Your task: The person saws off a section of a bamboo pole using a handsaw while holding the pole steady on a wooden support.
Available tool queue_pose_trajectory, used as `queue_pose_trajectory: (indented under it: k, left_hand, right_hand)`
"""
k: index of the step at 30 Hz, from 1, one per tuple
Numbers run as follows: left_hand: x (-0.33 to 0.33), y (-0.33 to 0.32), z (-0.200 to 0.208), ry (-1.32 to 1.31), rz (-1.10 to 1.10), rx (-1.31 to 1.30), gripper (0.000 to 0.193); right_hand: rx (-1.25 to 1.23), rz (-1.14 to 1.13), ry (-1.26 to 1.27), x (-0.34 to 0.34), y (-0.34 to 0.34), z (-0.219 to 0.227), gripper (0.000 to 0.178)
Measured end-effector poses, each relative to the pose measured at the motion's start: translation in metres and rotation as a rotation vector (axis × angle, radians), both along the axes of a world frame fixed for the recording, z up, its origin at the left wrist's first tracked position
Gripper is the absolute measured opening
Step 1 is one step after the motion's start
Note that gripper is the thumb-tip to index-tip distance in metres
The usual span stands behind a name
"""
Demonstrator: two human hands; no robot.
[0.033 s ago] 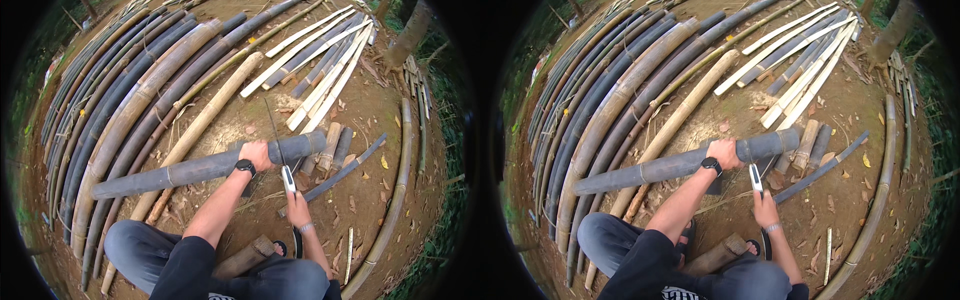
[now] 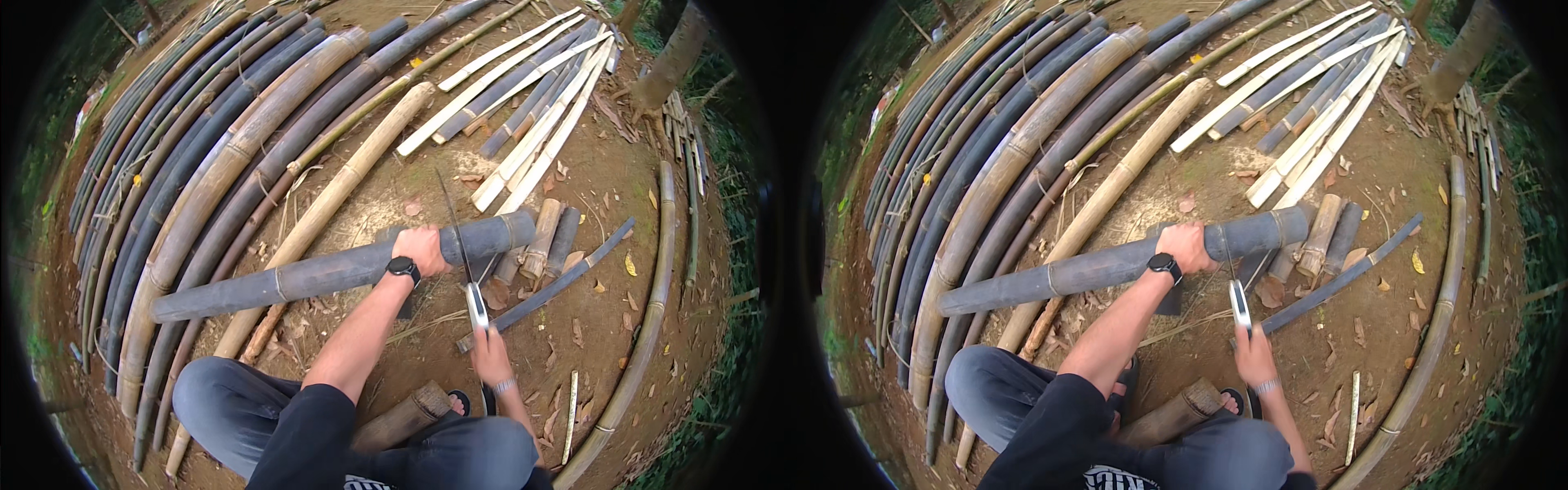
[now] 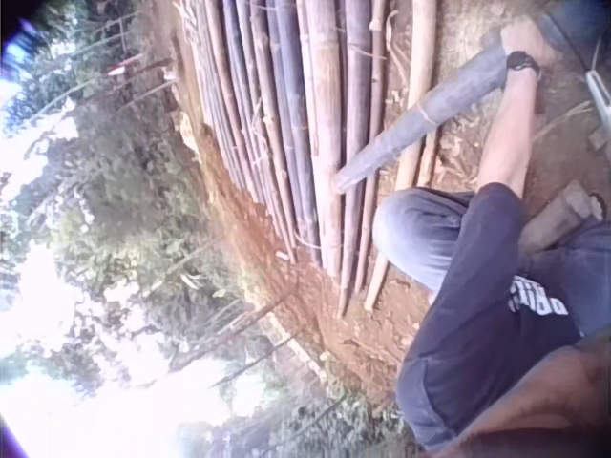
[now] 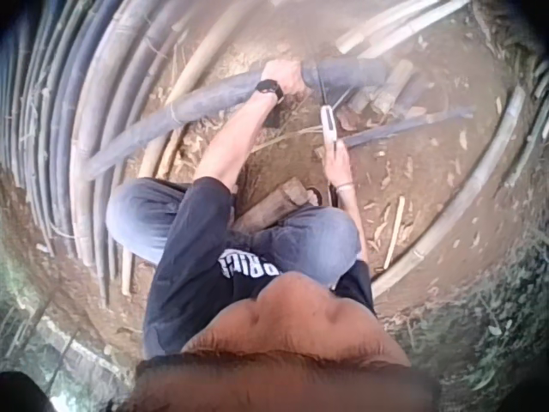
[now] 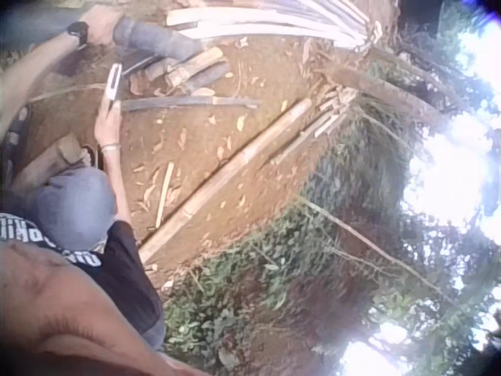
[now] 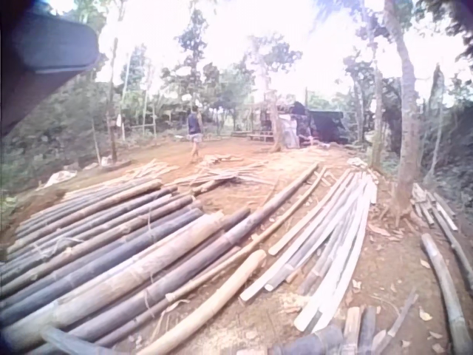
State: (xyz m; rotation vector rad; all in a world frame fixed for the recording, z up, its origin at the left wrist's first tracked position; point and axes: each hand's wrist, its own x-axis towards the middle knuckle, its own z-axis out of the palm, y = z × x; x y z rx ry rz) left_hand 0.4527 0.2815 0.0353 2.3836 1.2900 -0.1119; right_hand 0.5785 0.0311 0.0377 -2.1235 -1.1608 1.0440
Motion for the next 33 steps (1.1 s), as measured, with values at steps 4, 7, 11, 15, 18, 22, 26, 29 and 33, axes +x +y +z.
queue_pose_trajectory:
  k: [4,7,11,15,18,22,26,29,33]
  left_hand:
    - [0.003,-0.014,-0.018,-0.042,0.009,0.119,0.072]
    - [0.011,-0.004,-0.004,-0.022,-0.01,0.037,0.071]
    - [0.002,0.003,0.002,0.008,0.02,-0.016,0.07]
    - [0.009,0.0,-0.012,-0.059,-0.014,0.059,0.071]
    - [0.003,0.007,0.001,-0.001,-0.013,-0.063,0.069]
    - [0.008,-0.008,-0.007,-0.06,-0.001,0.055,0.067]
    - [0.003,0.001,-0.003,-0.056,-0.014,0.005,0.069]
    - [-0.007,0.009,-0.001,-0.025,0.02,-0.009,0.069]
    - [0.007,-0.006,-0.014,-0.076,0.007,0.113,0.069]
  right_hand:
    - [0.185,-0.015,-0.061,-0.005,-0.017,-0.006,0.042]
    - [-0.009,-0.103,0.061,0.012,0.028,-0.025,0.043]
    - [-0.035,-0.09,0.092,-0.002,-0.02,0.025,0.047]
    - [-0.11,-0.15,0.194,0.01,0.042,-0.003,0.047]
    - [-0.048,-0.093,0.127,0.005,-0.005,-0.007,0.05]
    - [-0.022,-0.063,0.044,0.017,-0.014,-0.03,0.048]
    - [0.267,0.117,-0.182,0.02,0.024,-0.028,0.036]
    - [0.255,0.155,-0.145,-0.001,-0.032,-0.01,0.033]
    - [0.053,-0.043,0.033,0.008,-0.008,-0.026,0.036]
